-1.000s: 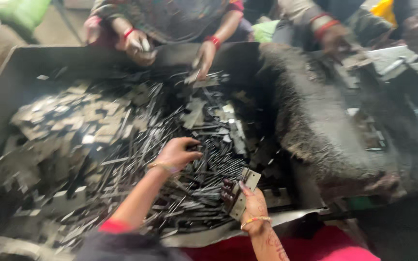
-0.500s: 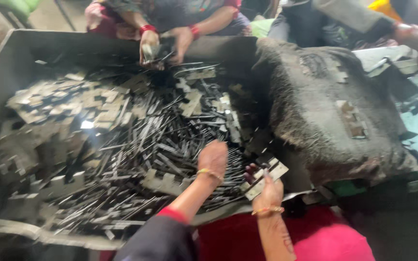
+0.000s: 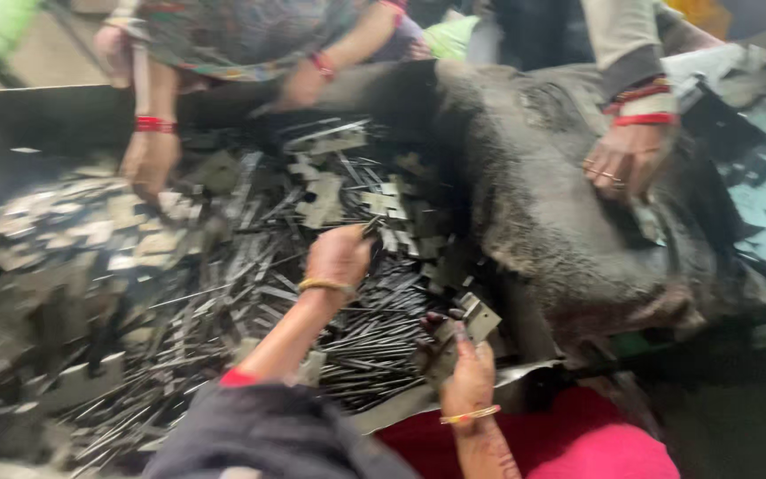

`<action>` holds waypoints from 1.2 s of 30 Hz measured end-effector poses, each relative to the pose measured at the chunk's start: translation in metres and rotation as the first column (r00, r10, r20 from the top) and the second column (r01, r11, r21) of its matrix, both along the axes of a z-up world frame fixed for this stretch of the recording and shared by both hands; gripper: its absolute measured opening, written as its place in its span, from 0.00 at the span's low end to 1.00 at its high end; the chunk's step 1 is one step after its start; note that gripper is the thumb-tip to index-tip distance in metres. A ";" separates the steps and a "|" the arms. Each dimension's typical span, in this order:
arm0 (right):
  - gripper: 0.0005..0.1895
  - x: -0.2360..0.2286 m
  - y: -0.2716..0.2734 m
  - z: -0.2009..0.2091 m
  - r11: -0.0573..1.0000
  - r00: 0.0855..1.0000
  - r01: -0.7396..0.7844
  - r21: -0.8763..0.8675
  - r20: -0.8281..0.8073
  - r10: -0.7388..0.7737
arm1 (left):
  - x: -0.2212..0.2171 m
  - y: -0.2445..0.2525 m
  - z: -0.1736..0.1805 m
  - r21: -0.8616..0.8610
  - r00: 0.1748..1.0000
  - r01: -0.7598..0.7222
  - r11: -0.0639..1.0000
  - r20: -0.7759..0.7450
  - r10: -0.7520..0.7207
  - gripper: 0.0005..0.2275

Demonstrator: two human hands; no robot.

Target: The person assembles small metal components by inserting pins into brackets. They pick up brackets and pins from a large bin, align the parts, and press them together by hand. The assembled units are placed onto a nearby surface.

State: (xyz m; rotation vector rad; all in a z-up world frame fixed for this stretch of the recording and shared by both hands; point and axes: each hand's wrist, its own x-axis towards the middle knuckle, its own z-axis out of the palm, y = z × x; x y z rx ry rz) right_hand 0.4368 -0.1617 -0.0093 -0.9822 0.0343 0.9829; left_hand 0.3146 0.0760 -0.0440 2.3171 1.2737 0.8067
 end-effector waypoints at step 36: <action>0.11 0.009 0.014 -0.022 0.877 0.878 -0.476 -0.064 0.021 0.479 | -0.114 0.030 0.016 -0.174 0.415 0.510 0.843 -0.809 -0.417 0.07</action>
